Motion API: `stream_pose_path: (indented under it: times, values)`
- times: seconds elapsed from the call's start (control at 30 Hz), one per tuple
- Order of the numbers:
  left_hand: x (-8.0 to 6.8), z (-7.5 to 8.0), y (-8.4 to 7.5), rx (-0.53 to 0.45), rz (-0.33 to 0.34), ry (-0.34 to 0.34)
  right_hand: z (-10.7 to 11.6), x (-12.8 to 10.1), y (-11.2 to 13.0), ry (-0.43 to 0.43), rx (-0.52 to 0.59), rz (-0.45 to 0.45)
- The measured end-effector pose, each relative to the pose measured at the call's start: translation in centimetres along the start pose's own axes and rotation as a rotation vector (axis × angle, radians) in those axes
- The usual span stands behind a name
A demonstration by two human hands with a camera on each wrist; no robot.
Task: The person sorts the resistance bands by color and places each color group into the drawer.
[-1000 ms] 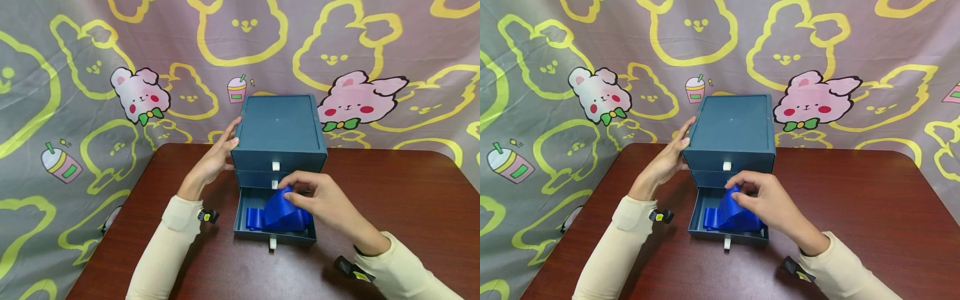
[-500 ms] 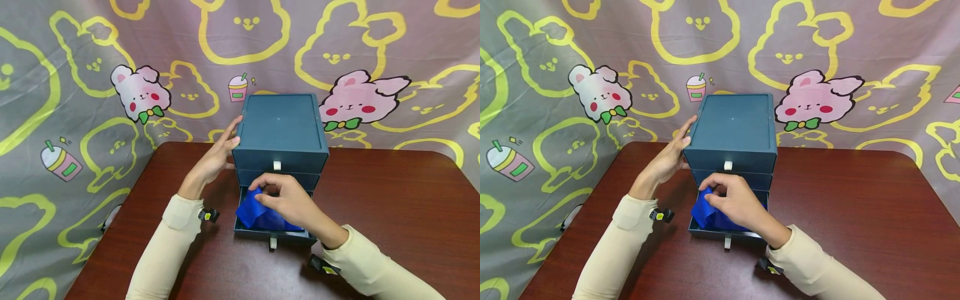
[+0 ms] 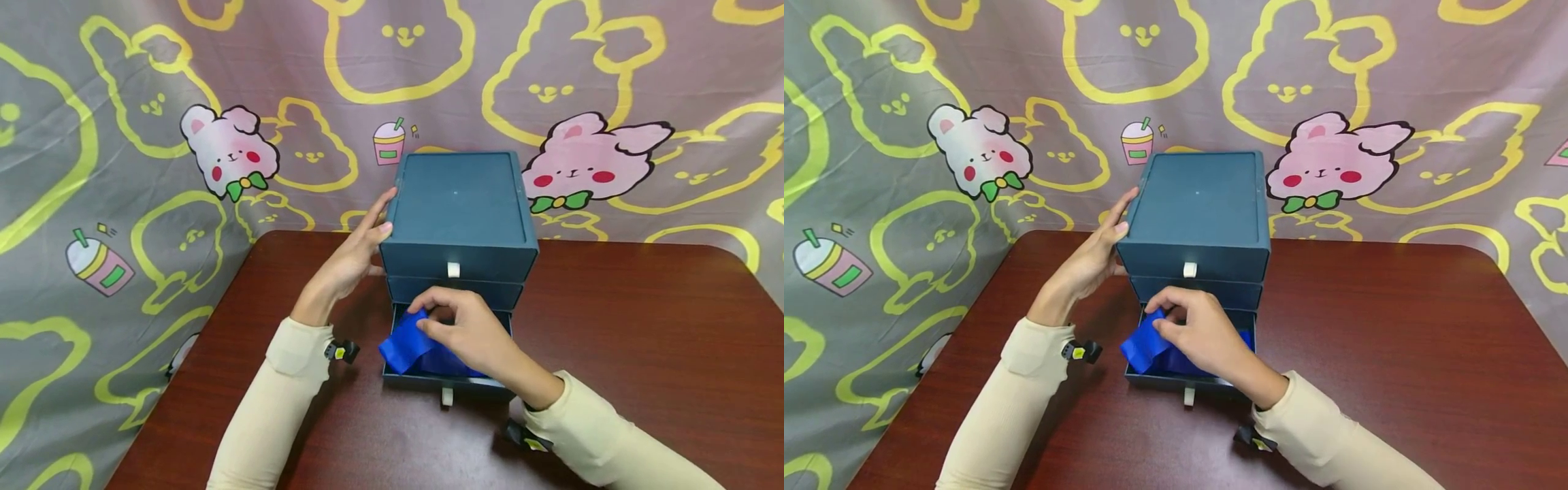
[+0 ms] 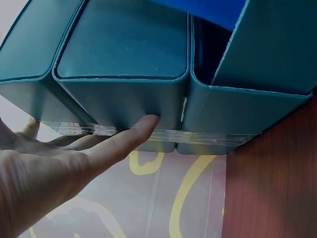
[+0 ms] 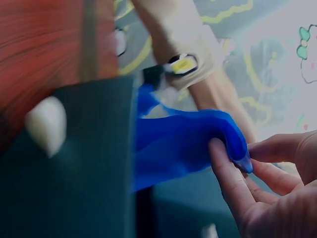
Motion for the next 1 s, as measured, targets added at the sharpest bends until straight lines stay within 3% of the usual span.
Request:
stream_pose_path:
  times: [0.47,0.77,1.0]
  values:
    - [0.0,-0.1,-0.2,0.000,0.005,-0.001,2.3,-2.3,-5.5,-0.101,-0.247,-0.086]
    - [-0.1,-0.1,0.0,0.001,0.002,-0.006,2.9,-2.5,-5.9,-0.083,-0.422,-0.063]
    - [0.1,-0.1,0.1,-0.009,0.004,0.000,4.4,-3.2,-5.4,-0.125,-0.458,-0.025]
Point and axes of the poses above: each hand's wrist, its own x-axis towards the middle knuckle, its own z-axis out of the back of the hand, y = z × x, the point moved 2 cm from there along x, towards the middle knuckle, and after that the axes turned 10 degrees about -y, right-handed, at the moved point
